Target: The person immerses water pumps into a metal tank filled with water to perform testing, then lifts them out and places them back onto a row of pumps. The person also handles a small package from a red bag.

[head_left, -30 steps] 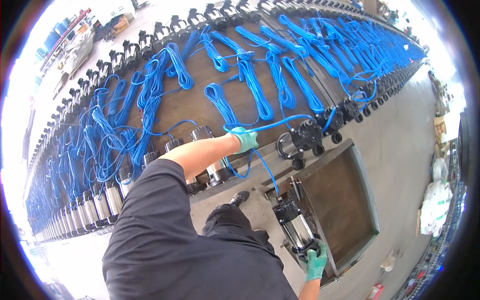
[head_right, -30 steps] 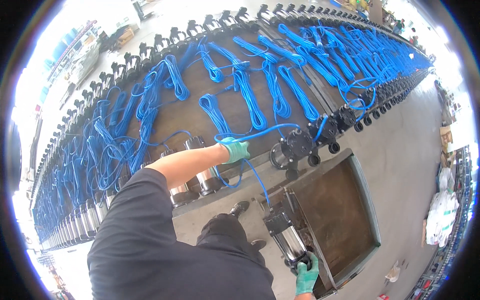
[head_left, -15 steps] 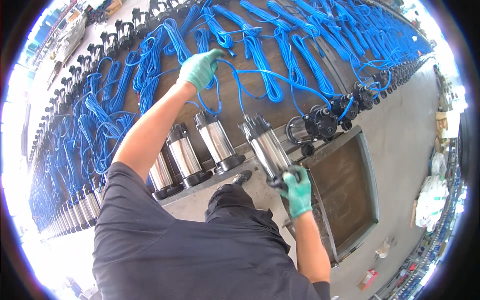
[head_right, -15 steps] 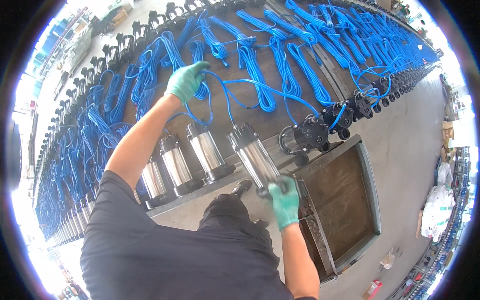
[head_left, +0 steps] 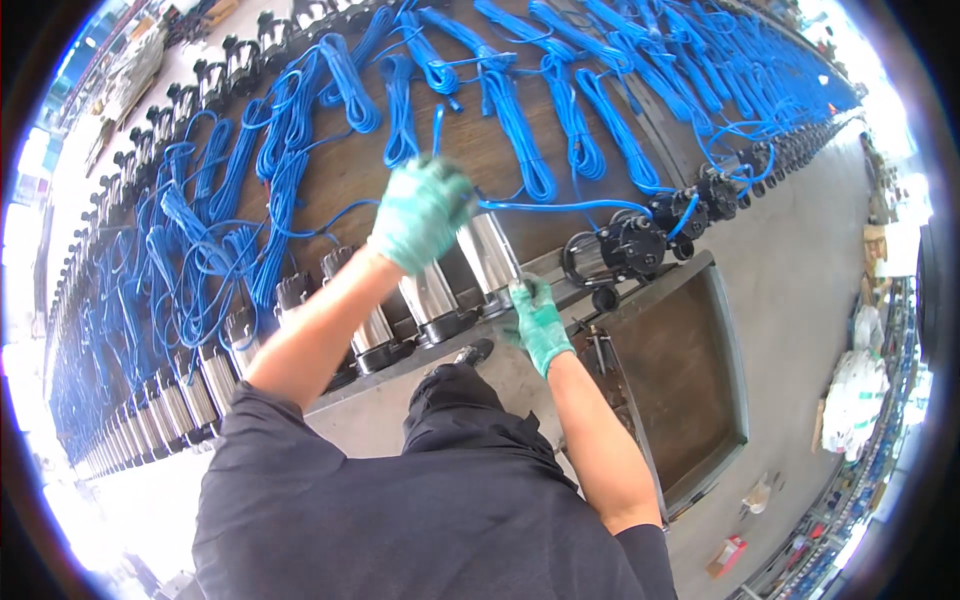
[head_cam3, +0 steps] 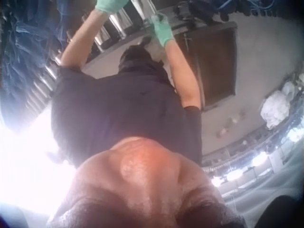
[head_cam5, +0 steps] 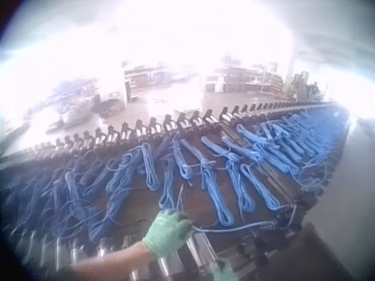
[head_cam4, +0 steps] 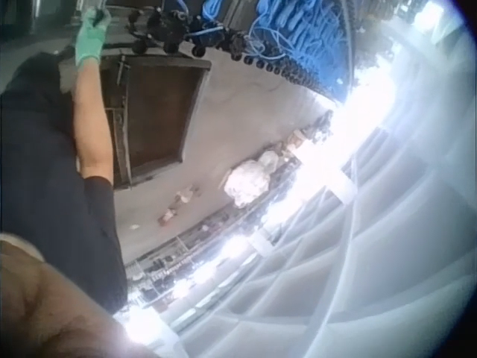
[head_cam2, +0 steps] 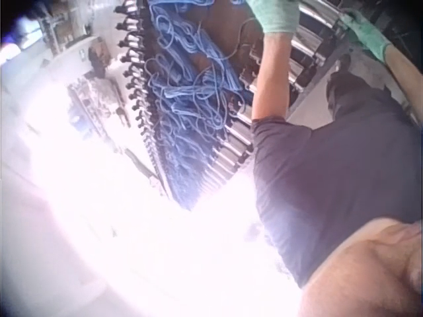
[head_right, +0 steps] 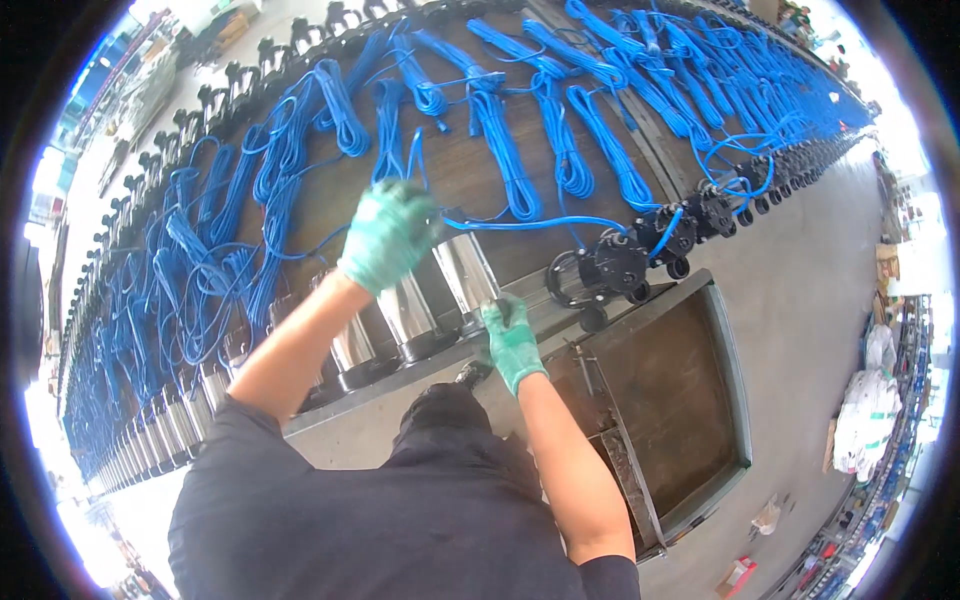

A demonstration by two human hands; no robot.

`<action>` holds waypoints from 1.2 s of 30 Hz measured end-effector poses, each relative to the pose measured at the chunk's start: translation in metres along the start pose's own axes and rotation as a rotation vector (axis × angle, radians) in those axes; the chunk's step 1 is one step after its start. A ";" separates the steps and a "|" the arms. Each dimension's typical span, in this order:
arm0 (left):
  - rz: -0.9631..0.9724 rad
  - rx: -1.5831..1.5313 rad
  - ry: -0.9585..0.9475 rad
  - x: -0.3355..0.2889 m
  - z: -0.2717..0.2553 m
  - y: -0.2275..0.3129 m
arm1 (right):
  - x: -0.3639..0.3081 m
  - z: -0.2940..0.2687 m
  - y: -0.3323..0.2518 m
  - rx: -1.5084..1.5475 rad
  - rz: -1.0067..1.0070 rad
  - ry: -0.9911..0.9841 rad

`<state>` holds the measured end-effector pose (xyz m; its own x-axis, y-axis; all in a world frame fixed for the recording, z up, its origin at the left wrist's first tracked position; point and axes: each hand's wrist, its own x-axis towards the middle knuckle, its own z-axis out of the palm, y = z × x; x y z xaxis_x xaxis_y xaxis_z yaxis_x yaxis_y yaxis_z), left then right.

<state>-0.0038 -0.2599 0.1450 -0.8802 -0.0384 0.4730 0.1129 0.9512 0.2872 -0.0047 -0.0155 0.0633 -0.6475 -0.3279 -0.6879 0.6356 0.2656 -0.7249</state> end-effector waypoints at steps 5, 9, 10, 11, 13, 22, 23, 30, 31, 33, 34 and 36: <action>-0.304 -0.625 -0.442 0.003 0.042 0.091 | -0.046 -0.051 0.042 0.115 -0.038 0.002; -0.220 -1.066 -0.227 0.060 0.091 0.135 | -0.108 -0.097 0.085 0.222 -0.041 0.075; -0.293 -1.309 -0.291 0.075 0.100 0.145 | -0.123 -0.106 0.096 0.300 -0.008 0.127; -0.270 -1.399 -0.128 0.088 0.115 0.159 | -0.136 -0.114 0.110 0.312 -0.019 0.135; -0.351 -1.321 -0.192 0.102 0.140 0.168 | -0.156 -0.131 0.140 0.487 0.021 0.287; -0.048 -1.171 -0.297 0.041 0.039 0.274 | -0.182 -0.155 0.209 0.664 -0.037 0.361; -0.030 -1.150 -0.370 0.038 0.020 0.285 | -0.176 -0.157 0.213 0.614 -0.103 0.369; -0.186 -1.530 -0.615 -0.005 -0.016 0.350 | -0.172 -0.163 0.190 0.726 -0.557 0.231; -0.211 -1.515 -0.653 -0.013 -0.011 0.358 | -0.185 -0.170 0.198 0.744 -0.398 0.338; -0.208 -1.450 -0.707 -0.026 -0.002 0.366 | -0.205 -0.185 0.222 0.624 -0.299 0.557; -0.214 -1.358 -0.755 -0.030 -0.001 0.367 | -0.216 -0.200 0.240 0.640 -0.291 0.581; -0.197 -1.240 -0.888 -0.032 0.009 0.360 | -0.248 -0.222 0.255 0.471 -0.287 0.738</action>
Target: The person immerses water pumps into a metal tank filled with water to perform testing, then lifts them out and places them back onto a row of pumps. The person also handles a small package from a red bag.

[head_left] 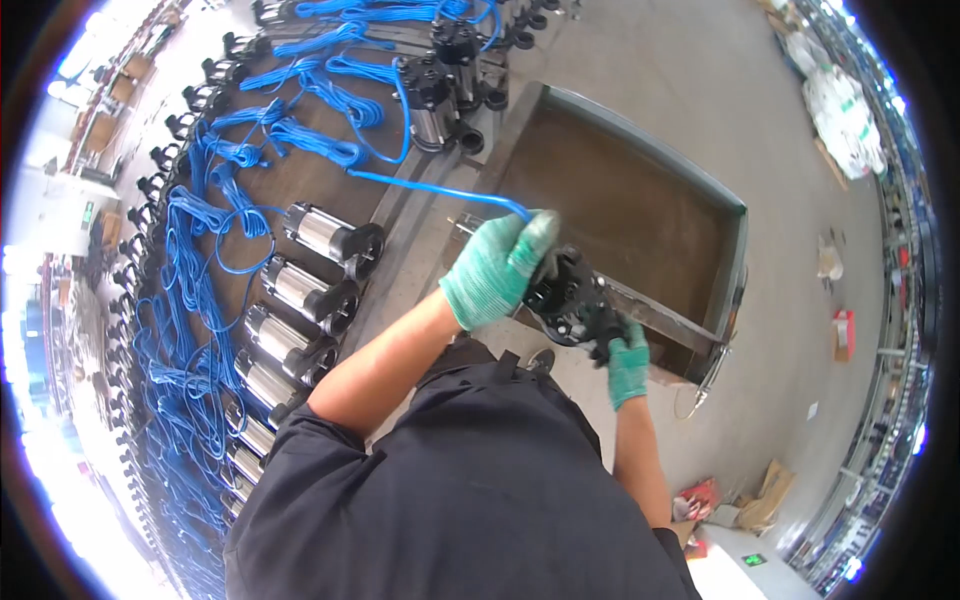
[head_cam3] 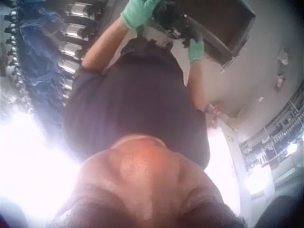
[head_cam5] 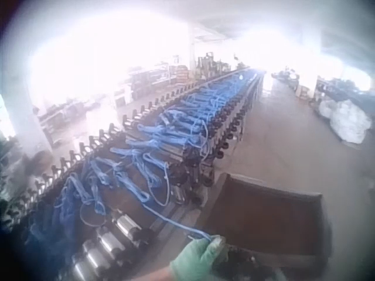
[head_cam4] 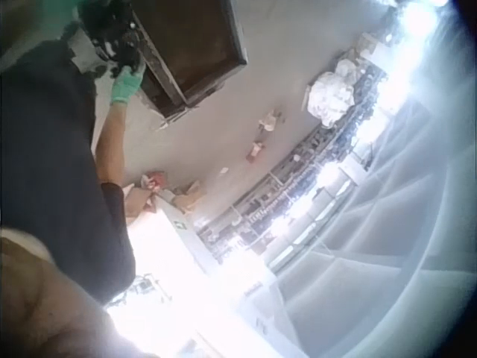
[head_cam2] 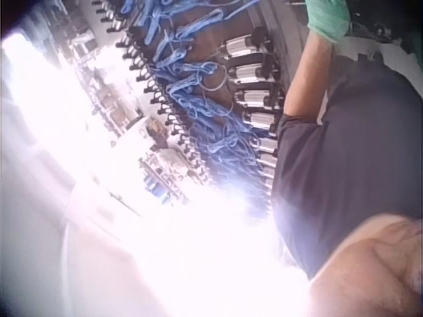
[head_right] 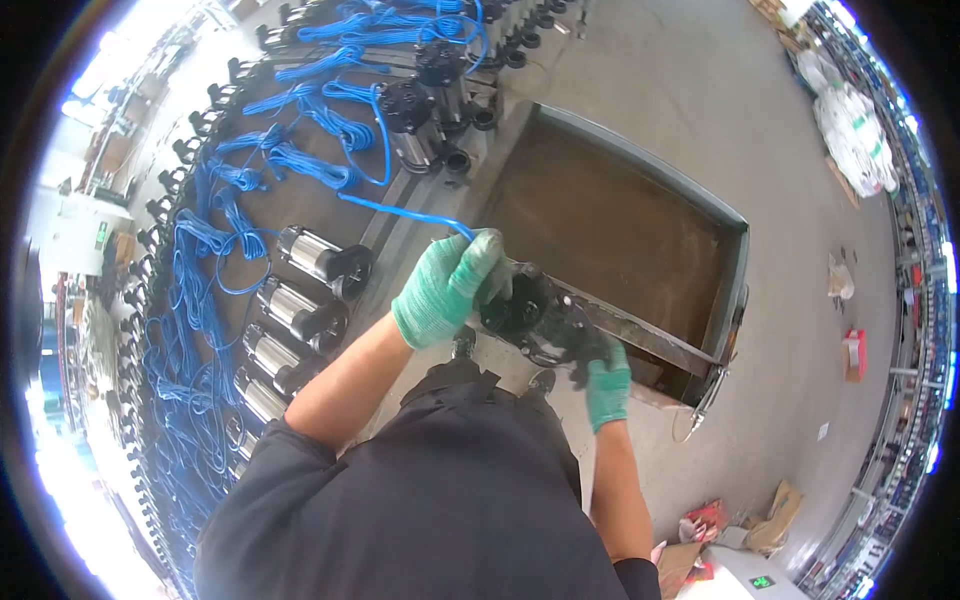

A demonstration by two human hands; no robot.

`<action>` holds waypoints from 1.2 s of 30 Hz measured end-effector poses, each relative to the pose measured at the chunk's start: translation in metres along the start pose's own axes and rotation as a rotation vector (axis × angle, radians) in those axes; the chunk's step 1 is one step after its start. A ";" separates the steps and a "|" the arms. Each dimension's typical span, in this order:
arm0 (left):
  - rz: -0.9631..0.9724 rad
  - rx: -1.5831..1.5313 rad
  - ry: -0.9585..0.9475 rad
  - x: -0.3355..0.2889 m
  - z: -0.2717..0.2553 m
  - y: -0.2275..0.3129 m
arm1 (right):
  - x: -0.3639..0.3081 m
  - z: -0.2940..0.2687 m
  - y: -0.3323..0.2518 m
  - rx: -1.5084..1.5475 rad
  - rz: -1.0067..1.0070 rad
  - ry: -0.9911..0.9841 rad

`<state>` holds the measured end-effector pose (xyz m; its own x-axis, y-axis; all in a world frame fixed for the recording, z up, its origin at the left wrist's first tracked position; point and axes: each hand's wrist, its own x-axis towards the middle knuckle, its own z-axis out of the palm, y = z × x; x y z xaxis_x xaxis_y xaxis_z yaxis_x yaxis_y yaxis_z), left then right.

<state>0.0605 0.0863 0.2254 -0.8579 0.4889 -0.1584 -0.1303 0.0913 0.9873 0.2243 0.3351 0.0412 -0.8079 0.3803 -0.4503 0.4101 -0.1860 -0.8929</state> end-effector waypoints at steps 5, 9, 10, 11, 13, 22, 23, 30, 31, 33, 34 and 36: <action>-0.027 0.250 0.175 0.034 0.000 -0.125 | 0.008 -0.050 -0.026 -0.530 -0.058 0.161; -0.340 0.144 0.302 0.045 -0.005 -0.207 | 0.017 -0.040 -0.052 -0.843 -0.071 0.152; -0.340 0.146 0.294 0.046 -0.005 -0.219 | 0.018 -0.037 -0.057 -0.971 -0.074 0.147; -0.446 0.109 0.310 0.048 -0.003 -0.228 | 0.023 -0.037 -0.052 -1.026 -0.123 0.149; -0.446 0.332 0.375 0.045 -0.012 -0.268 | 0.021 -0.014 -0.073 -1.126 -0.092 0.118; -0.492 0.301 0.263 0.029 -0.016 -0.246 | 0.009 -0.058 -0.013 -0.555 -0.150 0.163; -0.413 0.219 0.268 0.024 -0.011 -0.240 | 0.008 -0.078 0.011 -0.549 -0.135 0.220; -0.206 0.440 0.129 0.007 0.032 -0.225 | -0.025 -0.212 0.105 -0.717 0.227 0.869; -0.207 0.434 0.130 0.006 0.042 -0.216 | -0.025 -0.224 0.118 -0.689 0.238 0.988; -0.198 0.456 0.152 0.005 0.045 -0.217 | -0.014 -0.227 0.113 -0.265 0.209 0.966; -0.192 0.463 0.154 0.006 0.043 -0.221 | -0.005 -0.228 0.106 0.142 0.173 0.910; -0.218 0.460 0.146 0.010 0.046 -0.221 | 0.011 -0.237 0.118 0.250 0.077 0.927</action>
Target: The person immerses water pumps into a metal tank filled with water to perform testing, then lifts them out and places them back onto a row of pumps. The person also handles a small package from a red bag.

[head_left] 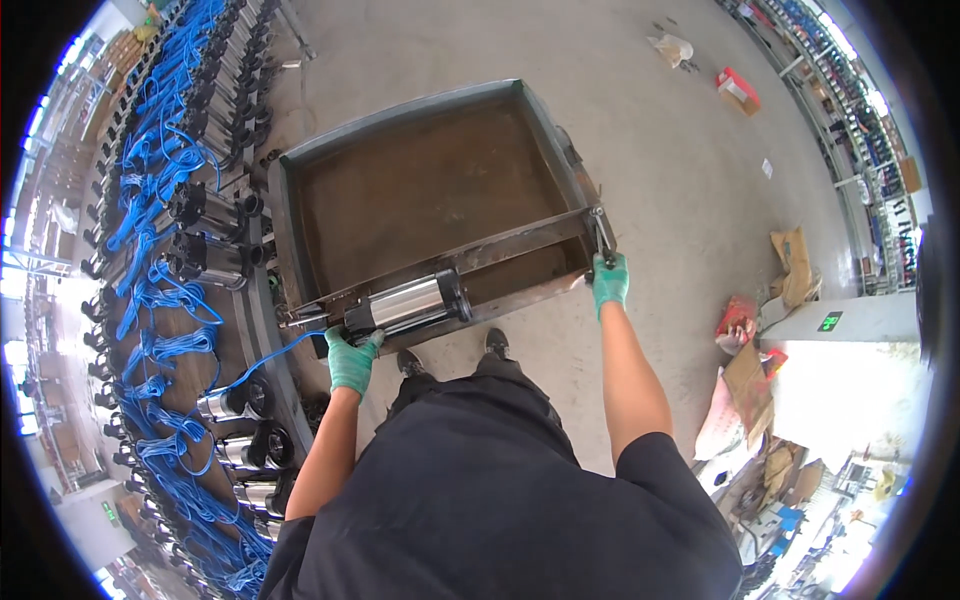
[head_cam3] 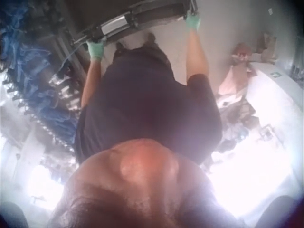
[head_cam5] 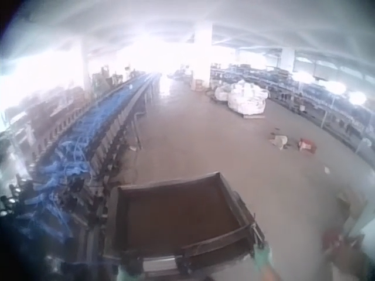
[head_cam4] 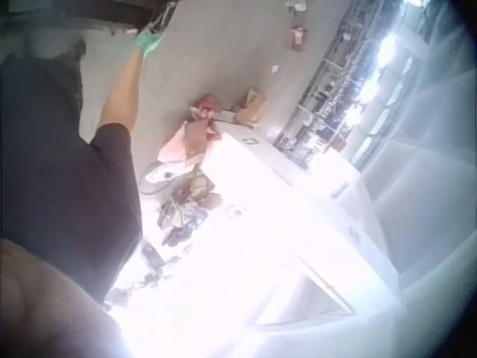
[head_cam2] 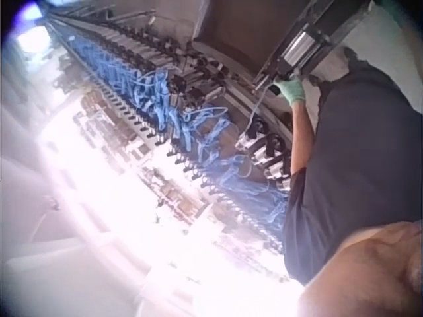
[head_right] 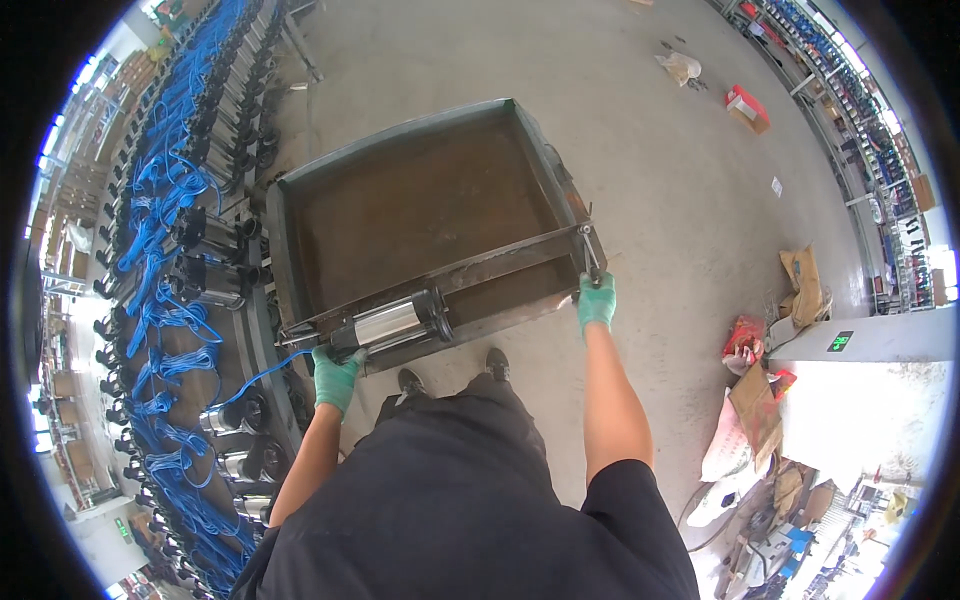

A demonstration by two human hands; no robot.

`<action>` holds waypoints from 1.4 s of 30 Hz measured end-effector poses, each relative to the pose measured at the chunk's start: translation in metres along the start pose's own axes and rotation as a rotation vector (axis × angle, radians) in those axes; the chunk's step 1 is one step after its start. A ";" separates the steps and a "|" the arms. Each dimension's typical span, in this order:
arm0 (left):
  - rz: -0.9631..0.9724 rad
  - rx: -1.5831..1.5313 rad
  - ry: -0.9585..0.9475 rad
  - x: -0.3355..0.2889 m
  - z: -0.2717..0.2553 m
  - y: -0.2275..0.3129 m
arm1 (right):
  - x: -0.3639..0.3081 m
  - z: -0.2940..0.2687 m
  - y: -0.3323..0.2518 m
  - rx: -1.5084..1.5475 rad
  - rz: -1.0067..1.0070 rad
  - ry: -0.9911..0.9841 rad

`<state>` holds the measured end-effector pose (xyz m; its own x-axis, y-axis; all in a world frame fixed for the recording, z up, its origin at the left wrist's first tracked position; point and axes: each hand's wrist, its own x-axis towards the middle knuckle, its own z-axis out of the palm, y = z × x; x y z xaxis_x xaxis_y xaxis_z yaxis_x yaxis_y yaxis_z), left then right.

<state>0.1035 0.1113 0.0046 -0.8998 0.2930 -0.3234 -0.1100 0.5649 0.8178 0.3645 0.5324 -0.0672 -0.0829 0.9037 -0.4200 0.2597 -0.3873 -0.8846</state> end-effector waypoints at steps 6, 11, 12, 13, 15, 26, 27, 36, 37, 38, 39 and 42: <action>0.029 0.018 0.027 0.004 -0.002 -0.007 | -0.042 0.023 -0.021 0.099 -0.124 -0.118; -0.041 0.048 -0.032 0.001 0.000 0.016 | -0.106 0.045 -0.039 -0.123 -0.192 -0.748; -0.040 0.059 -0.031 0.000 0.000 0.021 | -0.110 0.051 -0.035 -0.114 -0.186 -0.749; -0.045 0.092 -0.025 -0.001 0.000 0.026 | -0.114 0.059 -0.033 -0.179 -0.175 -0.799; -0.075 0.121 -0.017 -0.005 -0.001 0.035 | -0.129 0.073 -0.049 -0.344 -0.206 -0.840; -0.055 0.082 -0.032 0.005 -0.002 0.015 | -0.118 0.091 -0.043 -0.437 -0.339 -0.846; -0.053 0.077 -0.031 0.005 -0.001 0.016 | -0.118 0.091 -0.042 -0.430 -0.373 -0.834; -0.081 0.037 -0.076 0.010 -0.001 0.001 | -0.112 0.098 -0.037 -0.480 -0.382 -0.865; -0.080 0.036 -0.075 0.009 -0.001 0.003 | -0.110 0.096 -0.039 -0.480 -0.383 -0.864; -0.078 0.053 -0.067 0.006 -0.001 0.009 | -0.111 0.095 -0.046 -0.469 -0.302 -0.922; -0.075 0.069 -0.060 0.004 -0.002 0.012 | -0.112 0.095 -0.050 -0.457 -0.219 -0.978; -0.021 0.054 -0.050 0.006 -0.001 0.008 | -0.109 0.096 -0.046 -0.469 -0.322 -0.940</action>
<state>0.0967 0.1166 0.0102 -0.8753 0.3180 -0.3642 -0.1043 0.6114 0.7845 0.2696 0.4341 0.0003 -0.8606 0.3735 -0.3463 0.4179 0.1293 -0.8992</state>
